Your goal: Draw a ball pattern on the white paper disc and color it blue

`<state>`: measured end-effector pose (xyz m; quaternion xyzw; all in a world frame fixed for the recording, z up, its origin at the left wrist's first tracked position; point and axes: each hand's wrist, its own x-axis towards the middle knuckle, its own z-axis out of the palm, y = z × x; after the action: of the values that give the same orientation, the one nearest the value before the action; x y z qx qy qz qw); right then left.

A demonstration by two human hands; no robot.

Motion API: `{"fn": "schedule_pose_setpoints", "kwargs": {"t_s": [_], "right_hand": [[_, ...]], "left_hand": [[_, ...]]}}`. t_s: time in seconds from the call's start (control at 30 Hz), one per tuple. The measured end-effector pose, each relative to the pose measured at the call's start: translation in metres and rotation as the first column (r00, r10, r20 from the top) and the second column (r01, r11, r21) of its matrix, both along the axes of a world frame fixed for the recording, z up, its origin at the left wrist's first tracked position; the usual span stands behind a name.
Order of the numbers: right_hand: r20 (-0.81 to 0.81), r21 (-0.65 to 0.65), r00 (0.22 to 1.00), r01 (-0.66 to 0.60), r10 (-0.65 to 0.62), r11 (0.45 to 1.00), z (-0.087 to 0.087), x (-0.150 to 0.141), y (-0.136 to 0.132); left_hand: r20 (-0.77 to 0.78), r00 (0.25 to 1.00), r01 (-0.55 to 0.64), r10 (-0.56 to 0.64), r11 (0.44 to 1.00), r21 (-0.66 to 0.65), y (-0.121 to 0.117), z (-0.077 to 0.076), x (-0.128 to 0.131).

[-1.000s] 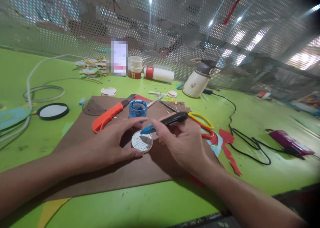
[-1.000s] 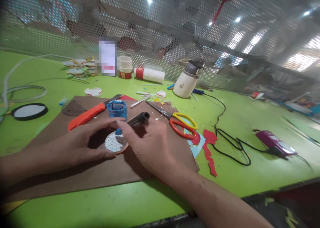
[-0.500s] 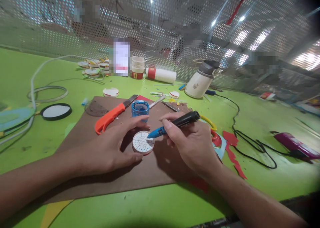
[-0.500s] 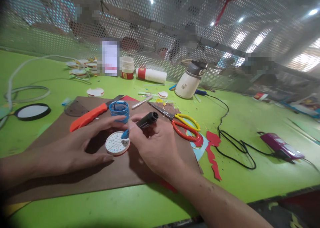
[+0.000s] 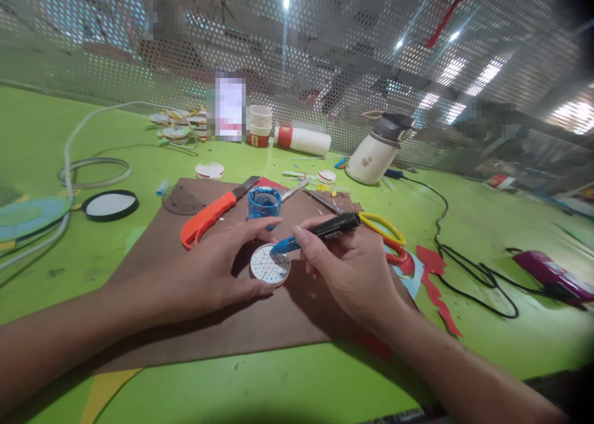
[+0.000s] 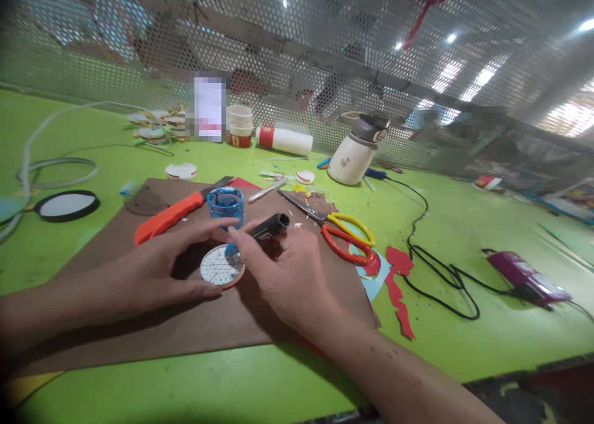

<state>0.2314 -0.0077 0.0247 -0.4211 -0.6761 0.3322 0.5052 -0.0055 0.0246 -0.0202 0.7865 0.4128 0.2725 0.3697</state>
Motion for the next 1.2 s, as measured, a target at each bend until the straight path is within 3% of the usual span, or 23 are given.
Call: {"fn": "schedule_pose_setpoints", "kwargs": {"t_s": [0.5,0.87,1.2], "right_hand": [[0.006,0.026,0.999,-0.043,0.043,0.999,-0.006,0.000,0.002],[0.006,-0.028,1.000,-0.025,0.025,0.999,-0.008,-0.001,0.002],[0.017,0.024,1.000,0.025,-0.025,0.999,-0.013,-0.004,0.004]], "left_hand": [[-0.011,1.000,-0.007,0.007,1.000,0.004,0.000,0.000,0.001],[-0.027,0.999,-0.026,0.027,0.999,0.036,0.000,0.000,0.001],[-0.025,0.999,-0.031,0.033,0.997,0.077,-0.001,0.001,0.001]]}}
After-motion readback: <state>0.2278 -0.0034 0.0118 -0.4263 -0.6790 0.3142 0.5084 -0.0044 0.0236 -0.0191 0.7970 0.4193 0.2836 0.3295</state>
